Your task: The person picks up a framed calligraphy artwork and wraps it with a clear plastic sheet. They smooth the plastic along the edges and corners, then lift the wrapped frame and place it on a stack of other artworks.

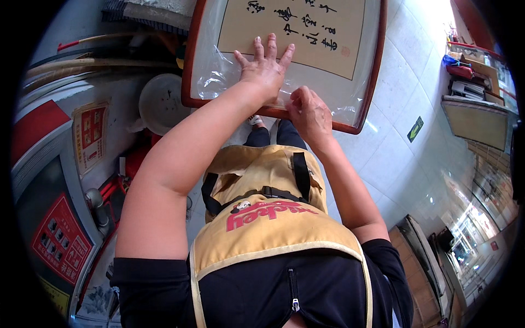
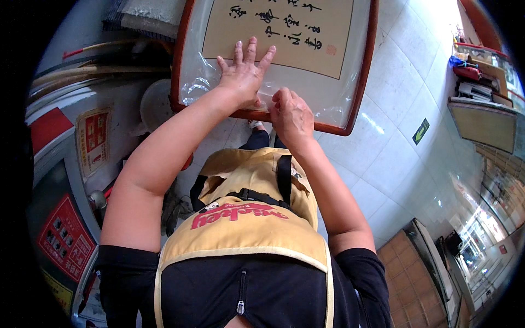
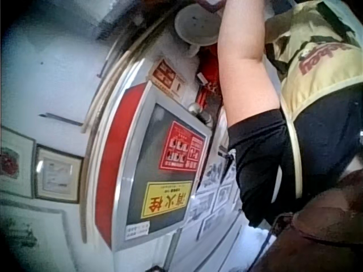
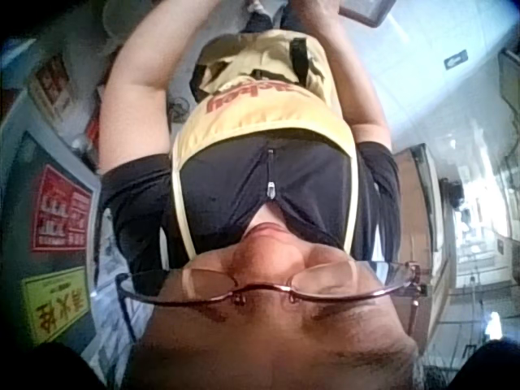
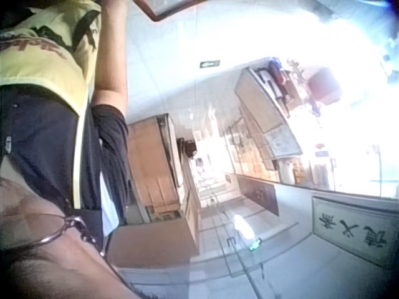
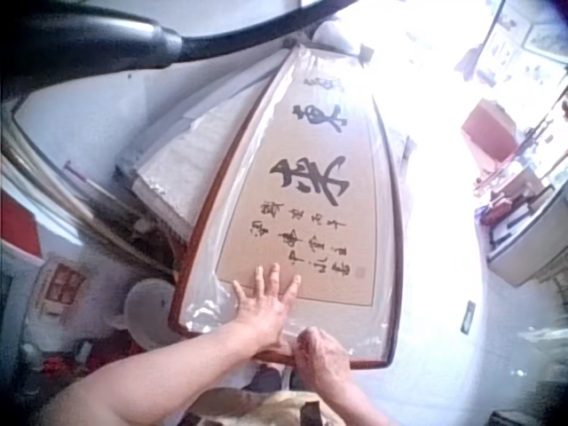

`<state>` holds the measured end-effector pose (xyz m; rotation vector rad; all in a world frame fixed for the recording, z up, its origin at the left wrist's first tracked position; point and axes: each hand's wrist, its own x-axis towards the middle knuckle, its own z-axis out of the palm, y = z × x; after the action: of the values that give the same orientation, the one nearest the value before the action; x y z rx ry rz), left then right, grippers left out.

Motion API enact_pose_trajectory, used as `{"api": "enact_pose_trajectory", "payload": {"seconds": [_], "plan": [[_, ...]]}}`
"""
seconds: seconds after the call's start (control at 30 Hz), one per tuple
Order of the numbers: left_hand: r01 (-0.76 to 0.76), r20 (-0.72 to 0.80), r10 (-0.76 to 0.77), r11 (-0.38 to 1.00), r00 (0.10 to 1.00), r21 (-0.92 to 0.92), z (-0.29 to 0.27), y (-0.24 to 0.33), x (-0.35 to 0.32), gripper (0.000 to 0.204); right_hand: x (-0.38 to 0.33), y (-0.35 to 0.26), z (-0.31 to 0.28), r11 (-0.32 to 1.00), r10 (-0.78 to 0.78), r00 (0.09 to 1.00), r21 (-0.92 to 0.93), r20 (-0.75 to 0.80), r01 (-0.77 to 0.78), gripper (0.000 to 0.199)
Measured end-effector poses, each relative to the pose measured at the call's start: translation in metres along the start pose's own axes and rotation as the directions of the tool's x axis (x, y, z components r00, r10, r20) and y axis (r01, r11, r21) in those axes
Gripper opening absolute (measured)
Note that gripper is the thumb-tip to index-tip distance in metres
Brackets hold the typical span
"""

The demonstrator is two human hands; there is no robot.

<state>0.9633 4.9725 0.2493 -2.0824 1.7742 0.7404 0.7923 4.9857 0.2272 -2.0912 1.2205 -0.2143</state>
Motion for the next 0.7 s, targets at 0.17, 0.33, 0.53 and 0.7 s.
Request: {"api": "enact_pose_trajectory", "payload": {"seconds": [0.17,0.33,0.53,0.7], "plan": [[0.001,-0.010,-0.002,1.000,1.000,-0.010,0.000,-0.001,0.001,0.135,0.005,-0.005,0.008,0.988,-0.051,0.998,-0.148,0.030,0.055,0.018],[-0.013,-0.024,0.012,1.000,1.000,-0.028,-0.002,-0.002,0.000,0.134,0.001,0.004,0.016,0.955,-0.162,0.985,-0.241,0.061,0.172,0.023],[-0.008,-0.043,0.006,0.999,0.999,-0.038,0.002,-0.002,0.001,0.134,-0.002,-0.008,0.016,0.917,-0.316,0.948,-0.242,0.048,0.318,0.011],[0.000,-0.014,0.000,1.000,1.000,-0.024,-0.001,-0.002,0.001,0.132,0.024,-0.005,0.016,0.924,-0.040,0.990,0.372,-0.137,0.089,0.009]]}}
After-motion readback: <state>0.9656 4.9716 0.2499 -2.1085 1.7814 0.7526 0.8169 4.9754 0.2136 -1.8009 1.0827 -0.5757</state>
